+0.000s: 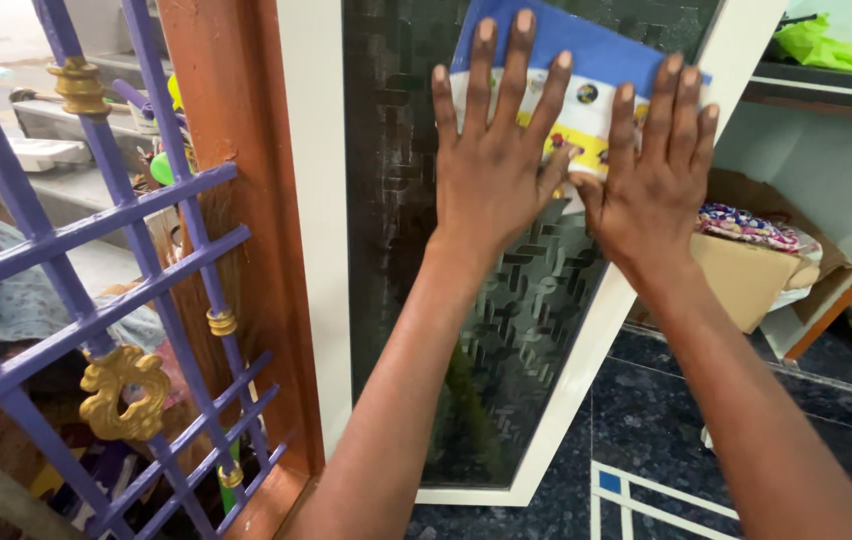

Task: The person uses a blue and white rectangular packet to wipe a vertical glass surface. They move the packet in repetitive vertical and circular motions across the glass, applying pressure with both hands. The task continues throughout the clip without a visible change in the cleaning tool or the final state of the glass.

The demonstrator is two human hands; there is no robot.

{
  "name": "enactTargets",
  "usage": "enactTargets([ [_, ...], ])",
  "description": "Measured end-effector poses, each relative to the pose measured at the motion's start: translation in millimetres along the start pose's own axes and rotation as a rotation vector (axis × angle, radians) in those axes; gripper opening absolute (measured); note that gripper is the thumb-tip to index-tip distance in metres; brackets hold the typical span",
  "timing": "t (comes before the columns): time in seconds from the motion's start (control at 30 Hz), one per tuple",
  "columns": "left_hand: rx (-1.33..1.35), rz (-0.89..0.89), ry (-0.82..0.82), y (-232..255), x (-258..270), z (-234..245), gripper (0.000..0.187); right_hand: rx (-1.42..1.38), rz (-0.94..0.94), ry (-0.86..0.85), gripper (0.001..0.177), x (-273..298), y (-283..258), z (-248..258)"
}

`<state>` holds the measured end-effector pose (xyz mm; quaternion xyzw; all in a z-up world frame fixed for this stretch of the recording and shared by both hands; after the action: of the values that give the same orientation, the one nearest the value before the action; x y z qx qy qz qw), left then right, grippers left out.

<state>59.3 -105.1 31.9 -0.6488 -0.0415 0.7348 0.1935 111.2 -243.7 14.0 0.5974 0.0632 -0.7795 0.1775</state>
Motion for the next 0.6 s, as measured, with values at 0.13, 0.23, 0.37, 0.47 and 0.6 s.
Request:
enactTargets([
  [0.13,0.026,0.007,-0.013,13,23,-11,0.069,-0.001,-0.037,-0.022,0.074,29,0,-10],
  [0.23,0.008,-0.009,-0.044,23,47,-21,0.068,0.000,-0.062,-0.040,0.072,59,-1,-21],
  [0.37,0.017,-0.061,-0.095,36,83,-32,0.067,-0.011,-0.069,-0.071,0.069,106,-5,-40],
  [0.47,0.008,-0.127,-0.143,48,111,-36,0.067,-0.037,-0.095,-0.056,0.069,146,-12,-53],
  [0.6,-0.009,-0.274,-0.220,62,156,-41,0.068,-0.086,-0.204,-0.112,0.070,211,-37,-63],
])
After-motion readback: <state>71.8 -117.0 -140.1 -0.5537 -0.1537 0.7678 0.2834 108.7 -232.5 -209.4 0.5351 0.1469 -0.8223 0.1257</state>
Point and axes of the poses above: each hand's wrist, its own x-axis away from the middle knuckle, its own z-axis out of the back of the hand, y = z × x, the point moved 10 cm from there along -x, towards the middle knuckle, and after that the axes turned 13 degrees about -z, right-handed, at the moved point
